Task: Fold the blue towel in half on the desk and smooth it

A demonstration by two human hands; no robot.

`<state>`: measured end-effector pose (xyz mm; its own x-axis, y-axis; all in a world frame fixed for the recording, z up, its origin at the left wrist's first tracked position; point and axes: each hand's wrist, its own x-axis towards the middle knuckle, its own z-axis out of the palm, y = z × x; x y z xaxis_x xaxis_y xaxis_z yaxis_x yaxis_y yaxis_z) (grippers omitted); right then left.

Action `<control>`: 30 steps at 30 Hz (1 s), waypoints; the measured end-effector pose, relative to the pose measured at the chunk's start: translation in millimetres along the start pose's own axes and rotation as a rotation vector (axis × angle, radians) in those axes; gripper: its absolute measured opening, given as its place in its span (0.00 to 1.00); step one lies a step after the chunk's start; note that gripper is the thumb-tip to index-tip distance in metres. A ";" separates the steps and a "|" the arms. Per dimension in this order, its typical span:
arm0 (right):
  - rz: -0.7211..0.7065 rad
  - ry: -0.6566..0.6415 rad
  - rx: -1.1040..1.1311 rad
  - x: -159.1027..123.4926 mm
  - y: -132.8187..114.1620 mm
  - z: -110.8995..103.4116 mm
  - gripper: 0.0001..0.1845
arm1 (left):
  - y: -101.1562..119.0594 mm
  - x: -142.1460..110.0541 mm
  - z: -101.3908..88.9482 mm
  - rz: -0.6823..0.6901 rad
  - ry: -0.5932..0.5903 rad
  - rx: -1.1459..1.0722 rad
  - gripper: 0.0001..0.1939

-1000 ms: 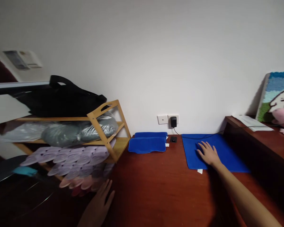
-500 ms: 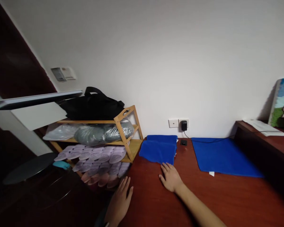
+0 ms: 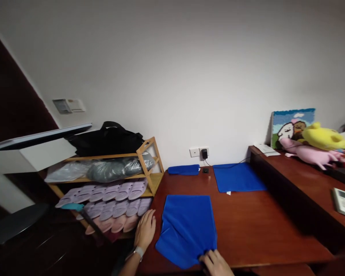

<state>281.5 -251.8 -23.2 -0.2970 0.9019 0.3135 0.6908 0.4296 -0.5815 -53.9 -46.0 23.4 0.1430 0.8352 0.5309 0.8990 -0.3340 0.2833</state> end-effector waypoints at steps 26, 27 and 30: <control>0.140 0.307 0.401 -46.1 -116.2 -180.9 0.13 | 345.8 -55.6 -180.5 0.055 -0.240 -0.968 0.19; 0.143 0.308 0.366 -46.8 -118.4 -182.9 0.13 | 348.0 -53.6 -189.0 0.070 -0.206 -0.937 0.20; 0.171 0.347 0.290 -49.0 -117.4 -191.1 0.14 | 351.5 -45.7 -219.7 0.113 -0.088 -0.843 0.17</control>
<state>341.0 -354.8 173.2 0.0762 0.9141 0.3983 0.4836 0.3155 -0.8165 164.6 -297.5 274.1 0.2759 0.7966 0.5379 0.2737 -0.6015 0.7505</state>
